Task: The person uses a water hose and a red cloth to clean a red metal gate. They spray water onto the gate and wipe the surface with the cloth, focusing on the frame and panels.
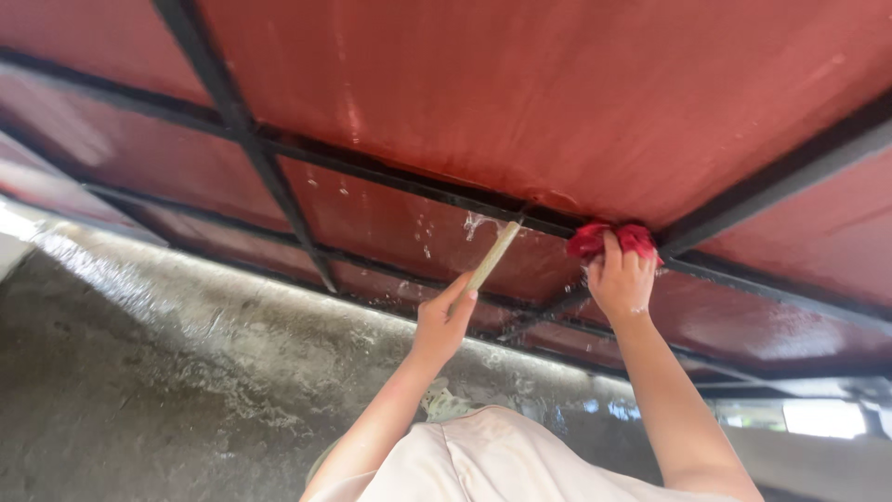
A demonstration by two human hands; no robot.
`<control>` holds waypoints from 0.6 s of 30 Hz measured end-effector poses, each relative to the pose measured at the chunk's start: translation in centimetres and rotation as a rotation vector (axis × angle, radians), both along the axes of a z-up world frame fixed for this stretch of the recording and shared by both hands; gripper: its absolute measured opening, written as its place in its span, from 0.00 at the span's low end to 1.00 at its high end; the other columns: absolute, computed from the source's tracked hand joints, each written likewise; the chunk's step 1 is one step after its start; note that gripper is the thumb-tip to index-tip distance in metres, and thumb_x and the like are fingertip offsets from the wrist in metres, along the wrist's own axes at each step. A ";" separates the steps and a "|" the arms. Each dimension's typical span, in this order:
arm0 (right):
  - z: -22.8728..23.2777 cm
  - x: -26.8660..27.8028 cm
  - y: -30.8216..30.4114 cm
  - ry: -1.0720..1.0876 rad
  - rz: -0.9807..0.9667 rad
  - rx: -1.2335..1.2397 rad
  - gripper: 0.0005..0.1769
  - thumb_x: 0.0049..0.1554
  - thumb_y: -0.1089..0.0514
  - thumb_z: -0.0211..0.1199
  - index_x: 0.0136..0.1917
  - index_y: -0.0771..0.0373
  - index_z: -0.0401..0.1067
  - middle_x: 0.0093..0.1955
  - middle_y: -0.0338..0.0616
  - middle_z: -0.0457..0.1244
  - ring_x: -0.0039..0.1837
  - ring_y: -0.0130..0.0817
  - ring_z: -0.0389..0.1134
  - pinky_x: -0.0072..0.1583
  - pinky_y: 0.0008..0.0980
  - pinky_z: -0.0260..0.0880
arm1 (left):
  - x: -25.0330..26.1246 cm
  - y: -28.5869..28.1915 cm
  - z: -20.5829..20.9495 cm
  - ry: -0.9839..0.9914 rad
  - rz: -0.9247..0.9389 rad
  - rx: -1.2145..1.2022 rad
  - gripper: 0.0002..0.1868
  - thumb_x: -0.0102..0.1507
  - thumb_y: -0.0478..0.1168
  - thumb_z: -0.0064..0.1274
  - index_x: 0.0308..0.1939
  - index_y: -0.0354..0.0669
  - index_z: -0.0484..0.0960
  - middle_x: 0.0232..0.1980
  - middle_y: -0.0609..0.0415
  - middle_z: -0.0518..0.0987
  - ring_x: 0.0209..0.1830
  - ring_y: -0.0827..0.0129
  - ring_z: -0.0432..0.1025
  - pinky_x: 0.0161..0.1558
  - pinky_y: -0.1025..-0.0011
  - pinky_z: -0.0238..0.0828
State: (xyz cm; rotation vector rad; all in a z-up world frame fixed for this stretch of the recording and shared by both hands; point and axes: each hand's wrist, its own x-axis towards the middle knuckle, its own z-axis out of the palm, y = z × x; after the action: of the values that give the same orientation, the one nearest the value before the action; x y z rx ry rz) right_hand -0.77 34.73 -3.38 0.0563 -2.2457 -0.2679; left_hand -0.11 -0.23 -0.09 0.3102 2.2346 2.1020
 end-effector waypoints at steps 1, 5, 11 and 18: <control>-0.2 -0.7 -0.4 0.026 0.024 -0.018 0.28 0.57 0.58 0.65 0.71 0.61 0.72 0.54 0.55 0.63 0.65 0.59 0.63 0.73 0.60 0.59 | 0.1 -0.5 -0.1 0.022 0.024 0.016 0.21 0.68 0.45 0.53 0.65 0.47 0.80 0.30 0.62 0.78 0.30 0.85 0.64 0.35 0.81 0.66; 0.0 -3.2 -4.6 0.096 0.118 -0.026 0.26 0.56 0.57 0.67 0.67 0.62 0.74 0.52 0.55 0.62 0.62 0.58 0.62 0.68 0.60 0.60 | 0.6 -3.4 -0.5 -0.063 0.139 0.003 0.21 0.69 0.46 0.52 0.65 0.49 0.81 0.29 0.59 0.78 0.29 0.84 0.65 0.35 0.79 0.66; 0.7 -9.2 -16.1 -0.015 0.259 0.018 0.27 0.58 0.55 0.67 0.70 0.58 0.73 0.49 0.48 0.62 0.61 0.52 0.62 0.68 0.58 0.60 | 3.3 -7.5 -0.4 0.076 0.371 0.057 0.20 0.70 0.45 0.51 0.64 0.45 0.80 0.36 0.60 0.83 0.38 0.85 0.71 0.44 0.78 0.70; 3.1 -19.3 -31.3 -0.158 0.524 0.071 0.34 0.58 0.60 0.59 0.77 0.62 0.62 0.66 0.49 0.64 0.70 0.50 0.62 0.72 0.52 0.57 | 5.5 -10.6 0.9 -0.222 0.623 0.021 0.21 0.71 0.44 0.52 0.69 0.48 0.81 0.42 0.41 0.82 0.40 0.69 0.70 0.46 0.69 0.69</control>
State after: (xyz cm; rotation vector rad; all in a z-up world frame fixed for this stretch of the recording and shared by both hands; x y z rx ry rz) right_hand -20.02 3.47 -0.25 0.7120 -2.2822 -0.0582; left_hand 5.38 -10.83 0.76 -0.6741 2.3751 2.2619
